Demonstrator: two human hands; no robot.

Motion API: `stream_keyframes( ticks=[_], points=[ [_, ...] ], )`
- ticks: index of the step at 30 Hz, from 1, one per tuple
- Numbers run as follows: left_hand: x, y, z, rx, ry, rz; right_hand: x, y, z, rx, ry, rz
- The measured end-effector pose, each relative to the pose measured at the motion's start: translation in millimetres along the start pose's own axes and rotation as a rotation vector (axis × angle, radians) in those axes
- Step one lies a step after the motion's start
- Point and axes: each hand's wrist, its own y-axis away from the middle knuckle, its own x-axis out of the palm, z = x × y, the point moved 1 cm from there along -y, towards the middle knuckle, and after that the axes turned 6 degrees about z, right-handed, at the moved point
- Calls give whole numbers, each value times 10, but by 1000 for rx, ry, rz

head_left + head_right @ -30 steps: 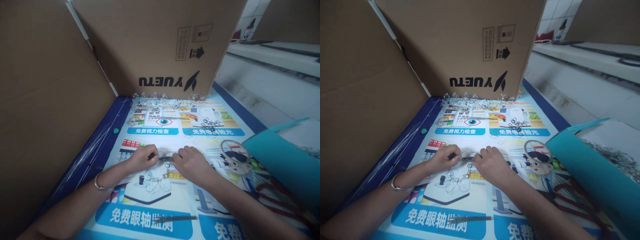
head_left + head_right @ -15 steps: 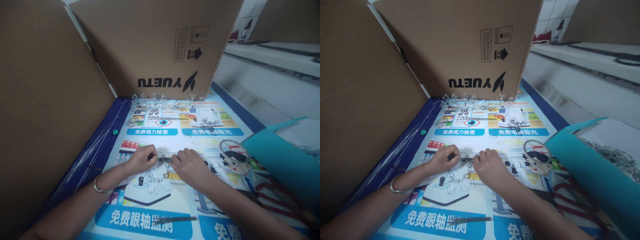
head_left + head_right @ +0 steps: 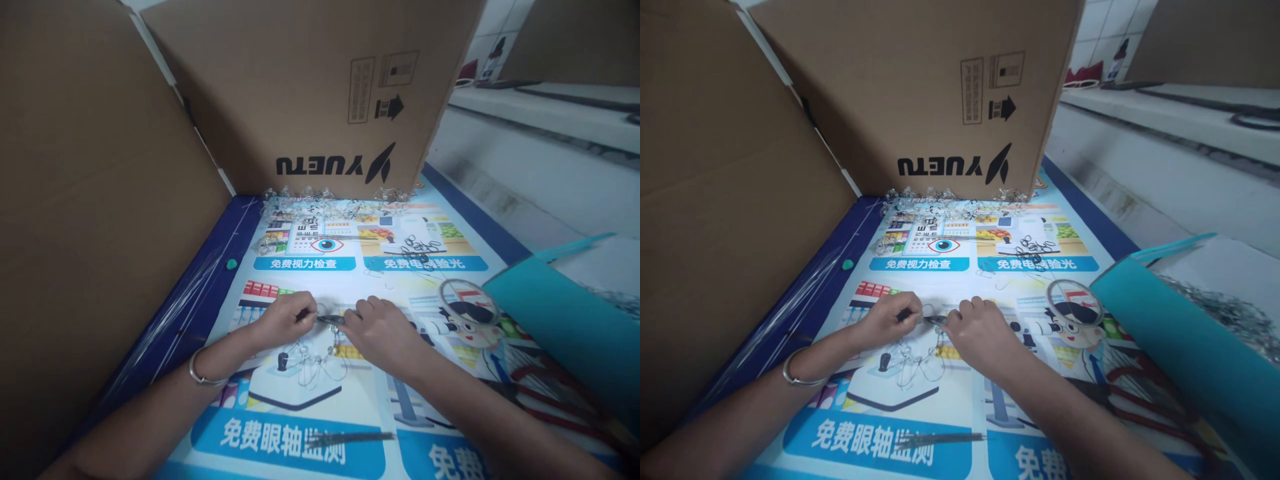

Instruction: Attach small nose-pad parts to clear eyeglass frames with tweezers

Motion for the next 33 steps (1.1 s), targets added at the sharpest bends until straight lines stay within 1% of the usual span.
stream_keyframes(
  ticks=[8, 14, 18, 23, 27, 33],
  points=[
    [-8, -15, -14, 27, -26, 22, -26, -2, 3, -19, 10, 17],
    [-16, -14, 15, 25, -30, 41, 11, 0, 5, 5, -6, -53],
    [-34, -24, 9, 40, -20, 61, 27, 3, 2, 18, -20, -68],
    [-38, -20, 11, 74, -54, 77, 11, 6, -8, 33, -34, -60],
    [-29, -10, 28, 122, -104, 95, -2, -7, -16, 8, -24, -39],
    [-26, -24, 29, 157, -148, 115, -17, -18, -22, -10, -25, -10]
  ],
)
